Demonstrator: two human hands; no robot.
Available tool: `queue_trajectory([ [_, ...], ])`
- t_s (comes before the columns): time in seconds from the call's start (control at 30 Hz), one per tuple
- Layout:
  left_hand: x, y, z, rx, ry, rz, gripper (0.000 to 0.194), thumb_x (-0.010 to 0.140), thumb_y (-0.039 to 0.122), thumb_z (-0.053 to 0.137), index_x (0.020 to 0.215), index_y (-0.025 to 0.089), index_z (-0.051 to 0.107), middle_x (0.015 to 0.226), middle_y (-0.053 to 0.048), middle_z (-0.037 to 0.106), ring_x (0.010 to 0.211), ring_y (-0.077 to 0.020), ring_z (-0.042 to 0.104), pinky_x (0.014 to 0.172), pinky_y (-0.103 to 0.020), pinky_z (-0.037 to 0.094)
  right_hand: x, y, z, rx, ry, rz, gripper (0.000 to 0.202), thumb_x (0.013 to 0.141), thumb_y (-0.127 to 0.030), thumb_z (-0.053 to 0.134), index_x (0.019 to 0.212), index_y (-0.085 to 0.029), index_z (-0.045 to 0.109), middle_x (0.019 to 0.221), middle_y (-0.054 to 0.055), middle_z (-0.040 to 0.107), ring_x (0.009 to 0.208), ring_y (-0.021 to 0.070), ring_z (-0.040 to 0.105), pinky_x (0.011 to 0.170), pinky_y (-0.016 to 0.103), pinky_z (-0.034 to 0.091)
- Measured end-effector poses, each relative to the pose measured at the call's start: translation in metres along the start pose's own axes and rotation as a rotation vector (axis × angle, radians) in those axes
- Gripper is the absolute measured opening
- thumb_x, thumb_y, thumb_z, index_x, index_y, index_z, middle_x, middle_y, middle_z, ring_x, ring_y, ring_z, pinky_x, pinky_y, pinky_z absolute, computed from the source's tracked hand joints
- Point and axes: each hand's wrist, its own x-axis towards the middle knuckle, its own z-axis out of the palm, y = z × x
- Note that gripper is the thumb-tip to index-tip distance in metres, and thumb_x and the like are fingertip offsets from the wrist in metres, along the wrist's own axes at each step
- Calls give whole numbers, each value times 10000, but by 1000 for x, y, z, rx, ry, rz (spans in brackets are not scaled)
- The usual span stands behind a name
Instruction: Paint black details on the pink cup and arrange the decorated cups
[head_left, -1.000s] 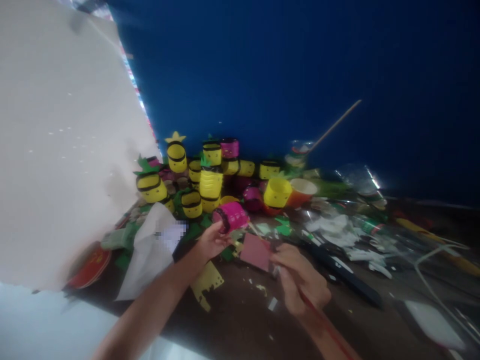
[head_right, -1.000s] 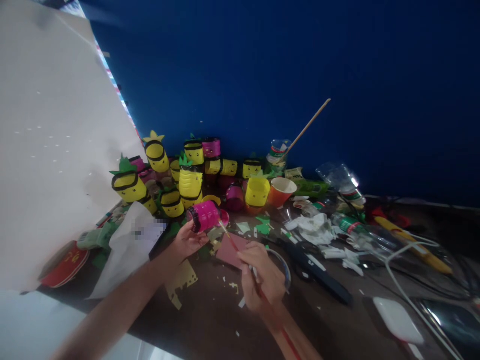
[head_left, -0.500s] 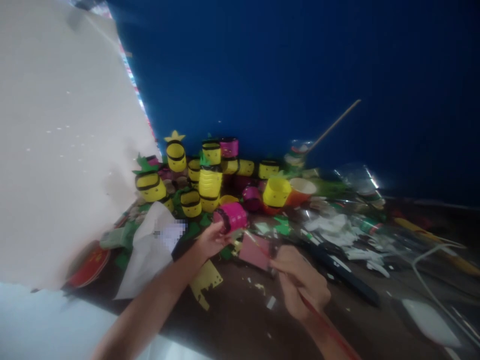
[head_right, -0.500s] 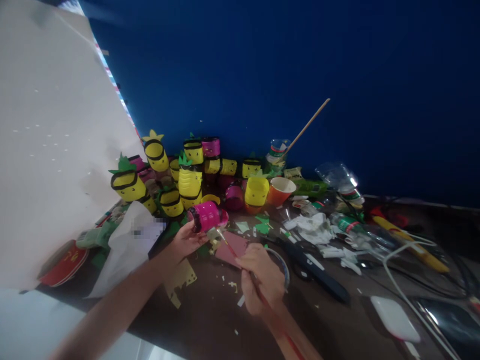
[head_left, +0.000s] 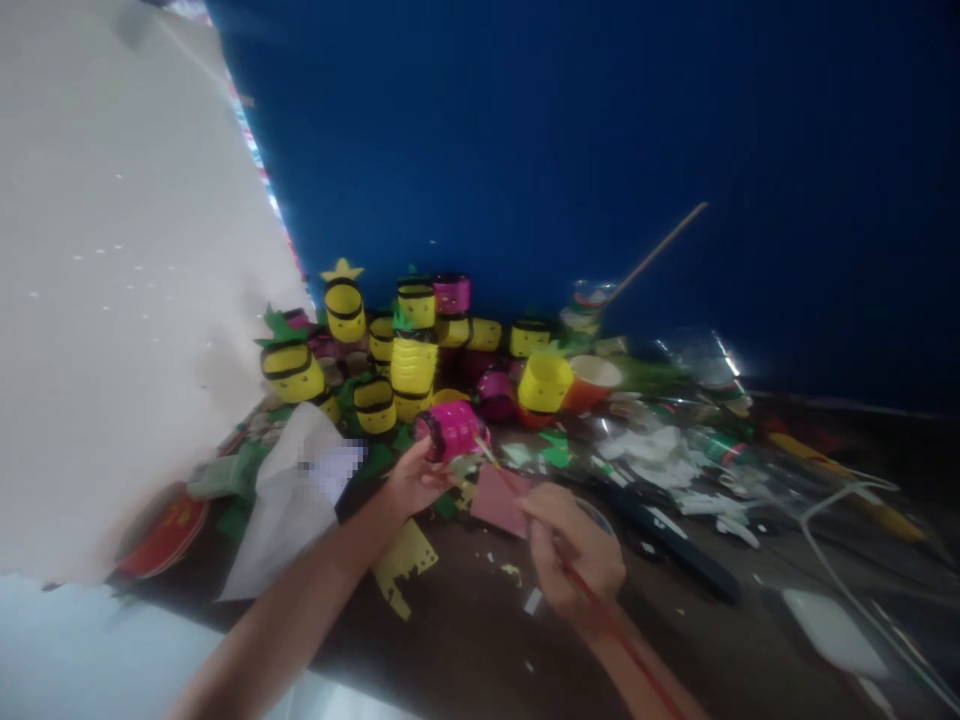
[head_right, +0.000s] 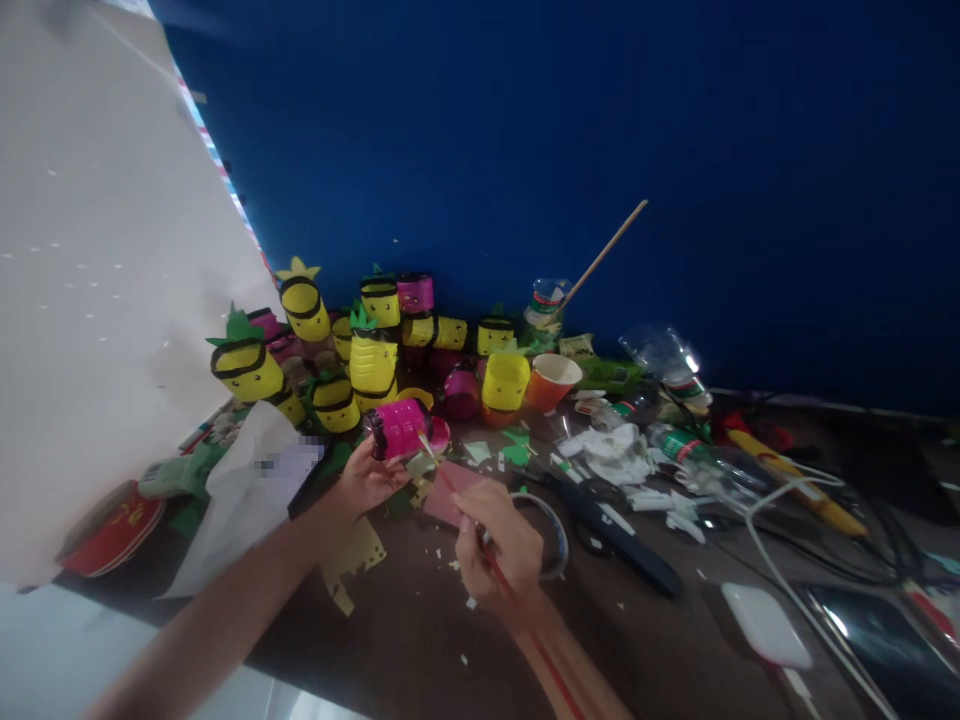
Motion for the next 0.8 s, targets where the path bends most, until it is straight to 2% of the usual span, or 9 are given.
queue_trajectory([
  [0.17,2,3,1,-32,34,8,323,840,384,509,658,132,599,474,17,503,372,-42,429,455,-170,377,-2,0,-6,-22,-42,-44,198,748,-62,506,832,-196,624,696,25,652,668,176,651,677,349,546],
  [0.3,2,4,2,-17,-30,-15,411,859,457,452,683,118,604,505,24,517,305,-2,308,480,-189,395,-4,-2,-5,-108,10,-21,227,747,-64,529,920,-179,618,794,60,677,754,199,665,724,362,558],
  [0.4,0,4,3,-31,-26,-29,419,882,436,417,711,109,615,516,19,524,288,13,258,468,-180,386,-2,-3,-1,-126,-19,-66,280,735,-41,556,975,-173,616,841,75,675,789,193,663,733,341,563],
  [0.5,-1,3,5,-43,3,-44,404,886,404,420,680,113,611,484,20,497,290,6,280,461,-168,382,-2,-3,3,-98,-87,-108,306,743,-30,547,1002,-176,621,859,78,666,791,176,659,735,325,561],
  [0.8,-1,1,3,-5,-30,-70,366,877,339,450,590,136,551,471,47,412,321,-9,283,480,-171,407,-7,-2,11,31,-120,-100,350,743,-7,551,1044,-167,633,911,105,654,860,199,643,717,344,556],
])
